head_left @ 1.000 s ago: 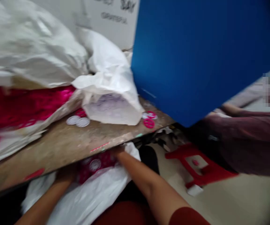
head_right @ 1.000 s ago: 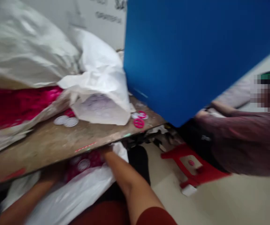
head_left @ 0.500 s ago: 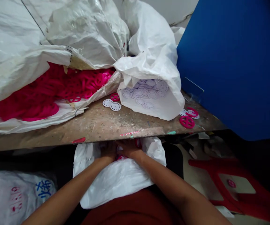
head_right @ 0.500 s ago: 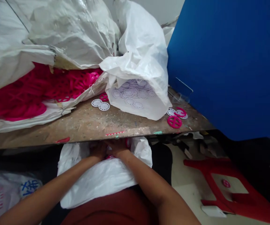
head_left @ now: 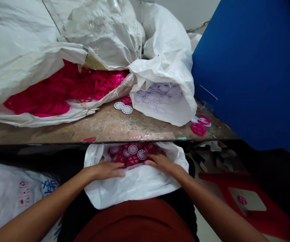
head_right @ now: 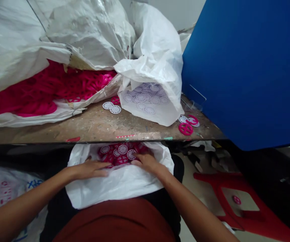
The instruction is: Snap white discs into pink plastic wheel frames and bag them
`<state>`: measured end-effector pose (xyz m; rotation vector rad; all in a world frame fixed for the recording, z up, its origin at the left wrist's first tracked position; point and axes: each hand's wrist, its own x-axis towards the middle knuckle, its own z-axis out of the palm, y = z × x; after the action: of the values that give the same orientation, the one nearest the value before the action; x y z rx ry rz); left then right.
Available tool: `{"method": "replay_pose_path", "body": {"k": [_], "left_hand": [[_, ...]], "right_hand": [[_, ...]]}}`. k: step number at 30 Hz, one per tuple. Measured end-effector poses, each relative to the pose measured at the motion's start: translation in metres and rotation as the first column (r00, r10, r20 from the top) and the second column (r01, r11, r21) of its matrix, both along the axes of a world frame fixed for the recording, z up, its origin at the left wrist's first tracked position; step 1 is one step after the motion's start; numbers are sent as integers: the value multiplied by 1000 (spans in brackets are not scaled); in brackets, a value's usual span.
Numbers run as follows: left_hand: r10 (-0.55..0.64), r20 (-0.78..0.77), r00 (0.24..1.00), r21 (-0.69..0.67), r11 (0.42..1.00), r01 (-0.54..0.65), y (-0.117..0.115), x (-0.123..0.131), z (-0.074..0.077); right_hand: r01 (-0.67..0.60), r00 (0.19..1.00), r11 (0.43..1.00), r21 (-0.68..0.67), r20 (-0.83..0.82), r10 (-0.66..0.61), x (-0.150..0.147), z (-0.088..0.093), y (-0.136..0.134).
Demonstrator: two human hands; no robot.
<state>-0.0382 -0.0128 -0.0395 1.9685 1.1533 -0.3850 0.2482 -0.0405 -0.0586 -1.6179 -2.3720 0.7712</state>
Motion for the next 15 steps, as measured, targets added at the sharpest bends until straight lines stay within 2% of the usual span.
{"method": "replay_pose_path", "body": {"k": [3,6,8,10,13,15], "left_hand": [[-250,-93,964,89,962,258,-18,-22,3],[-328,-178,928,128,927,352,-29,-26,3],[-339,-151,928,100,929,356,-26,-29,9],[-315,-102,944,64,945,322,-17,-31,19],[-214,57,975,53,976,211,1,-21,29],[-142,94,985,102,986,132,10,-2,26]], "right_hand": [[-114,989,982,-148,80,127,-7,-4,-30],[-157,975,961,-229,117,187,-14,-3,-59],[-160,973,955,-249,122,195,-13,5,-69],[-172,978,953,-247,75,196,-11,17,-67],[-163,986,973,-164,-5,165,-16,31,-42],[-97,994,991,-89,44,101,-29,32,-14]]}}
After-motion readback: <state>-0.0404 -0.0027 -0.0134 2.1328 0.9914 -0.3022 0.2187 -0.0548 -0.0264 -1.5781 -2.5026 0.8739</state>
